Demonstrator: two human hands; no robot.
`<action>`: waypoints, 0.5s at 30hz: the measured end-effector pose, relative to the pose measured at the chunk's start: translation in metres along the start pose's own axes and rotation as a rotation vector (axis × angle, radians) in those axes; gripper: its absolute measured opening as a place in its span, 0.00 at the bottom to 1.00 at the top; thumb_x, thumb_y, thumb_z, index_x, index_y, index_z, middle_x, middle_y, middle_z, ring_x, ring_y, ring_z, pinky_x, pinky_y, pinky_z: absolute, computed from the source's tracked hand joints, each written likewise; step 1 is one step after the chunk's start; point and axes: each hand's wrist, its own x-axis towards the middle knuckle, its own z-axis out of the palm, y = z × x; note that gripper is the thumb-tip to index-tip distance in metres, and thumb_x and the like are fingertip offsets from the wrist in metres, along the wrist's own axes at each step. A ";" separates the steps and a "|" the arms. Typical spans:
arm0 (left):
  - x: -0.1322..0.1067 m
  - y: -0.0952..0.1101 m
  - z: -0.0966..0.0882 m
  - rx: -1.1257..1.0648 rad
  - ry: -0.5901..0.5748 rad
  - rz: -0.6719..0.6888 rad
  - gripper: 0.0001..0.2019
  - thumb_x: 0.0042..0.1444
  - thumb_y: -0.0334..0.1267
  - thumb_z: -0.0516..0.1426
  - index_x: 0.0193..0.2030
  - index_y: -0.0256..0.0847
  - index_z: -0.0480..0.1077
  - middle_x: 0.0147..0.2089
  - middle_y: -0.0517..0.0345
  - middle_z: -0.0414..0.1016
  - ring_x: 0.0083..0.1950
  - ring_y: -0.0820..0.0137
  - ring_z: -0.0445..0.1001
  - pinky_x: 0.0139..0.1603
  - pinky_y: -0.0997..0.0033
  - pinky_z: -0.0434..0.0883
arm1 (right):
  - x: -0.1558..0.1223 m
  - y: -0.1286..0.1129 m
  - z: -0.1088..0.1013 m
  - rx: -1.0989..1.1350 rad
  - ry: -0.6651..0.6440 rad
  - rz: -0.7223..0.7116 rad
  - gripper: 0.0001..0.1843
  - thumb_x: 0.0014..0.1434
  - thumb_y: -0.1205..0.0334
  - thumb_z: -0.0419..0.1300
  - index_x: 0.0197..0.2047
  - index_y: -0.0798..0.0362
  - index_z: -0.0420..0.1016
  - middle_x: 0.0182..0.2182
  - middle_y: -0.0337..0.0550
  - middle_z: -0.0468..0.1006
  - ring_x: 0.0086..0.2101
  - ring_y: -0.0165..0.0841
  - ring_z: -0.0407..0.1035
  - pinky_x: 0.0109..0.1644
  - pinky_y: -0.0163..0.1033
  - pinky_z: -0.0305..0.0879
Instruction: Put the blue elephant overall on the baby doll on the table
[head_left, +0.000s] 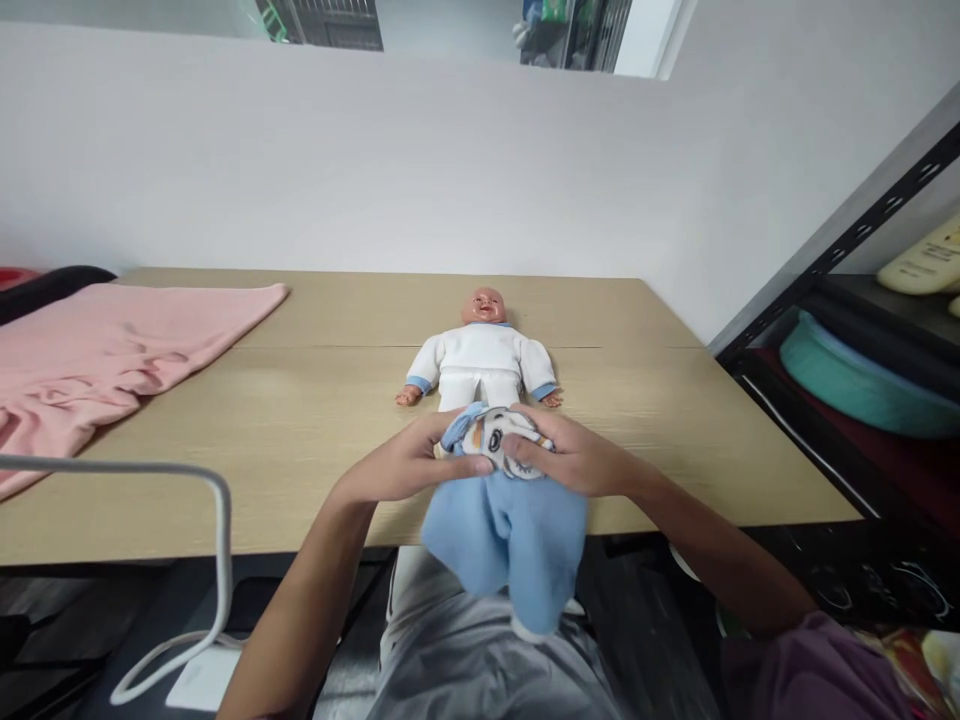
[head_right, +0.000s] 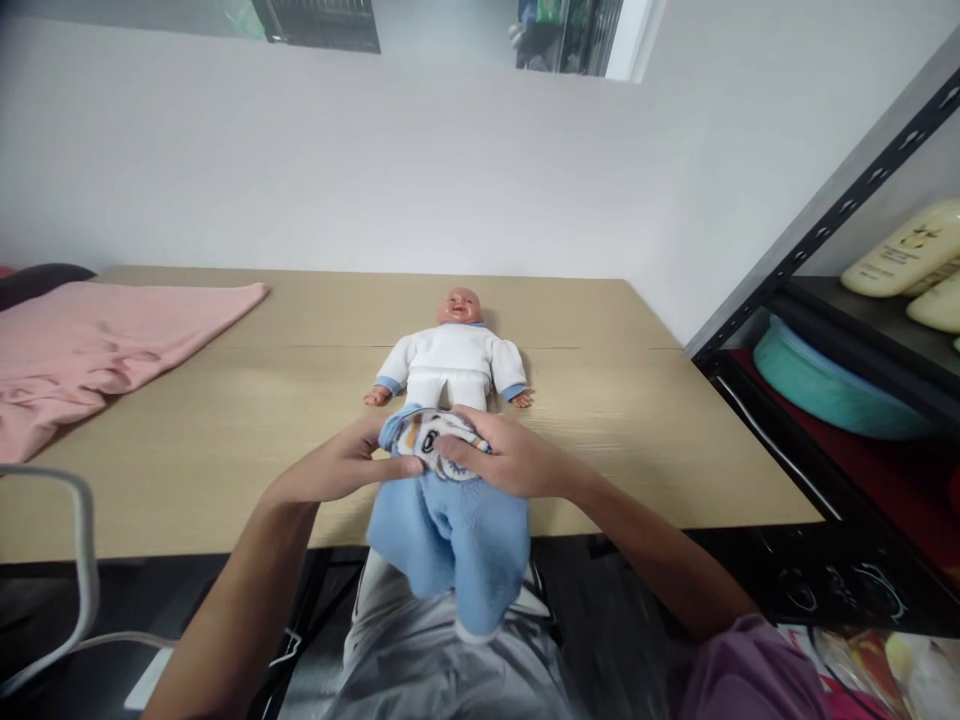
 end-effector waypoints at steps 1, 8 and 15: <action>0.002 -0.005 -0.001 -0.028 0.056 0.033 0.18 0.71 0.57 0.67 0.49 0.42 0.82 0.45 0.54 0.84 0.47 0.61 0.81 0.52 0.60 0.82 | 0.002 0.006 0.000 0.035 -0.064 0.013 0.27 0.78 0.37 0.62 0.60 0.54 0.77 0.47 0.45 0.84 0.47 0.40 0.78 0.53 0.43 0.77; 0.011 -0.032 0.006 -0.150 0.582 0.078 0.24 0.66 0.63 0.69 0.52 0.44 0.84 0.49 0.51 0.85 0.55 0.56 0.81 0.64 0.57 0.76 | 0.016 0.048 0.006 0.282 -0.366 0.117 0.33 0.57 0.38 0.81 0.55 0.52 0.83 0.47 0.44 0.87 0.46 0.42 0.80 0.53 0.45 0.81; 0.002 -0.051 -0.009 -0.126 0.660 -0.055 0.26 0.62 0.66 0.70 0.42 0.43 0.85 0.47 0.50 0.85 0.55 0.53 0.80 0.58 0.60 0.77 | 0.027 0.076 0.001 0.526 -0.236 0.143 0.37 0.62 0.42 0.79 0.66 0.52 0.79 0.54 0.47 0.85 0.51 0.41 0.80 0.61 0.46 0.77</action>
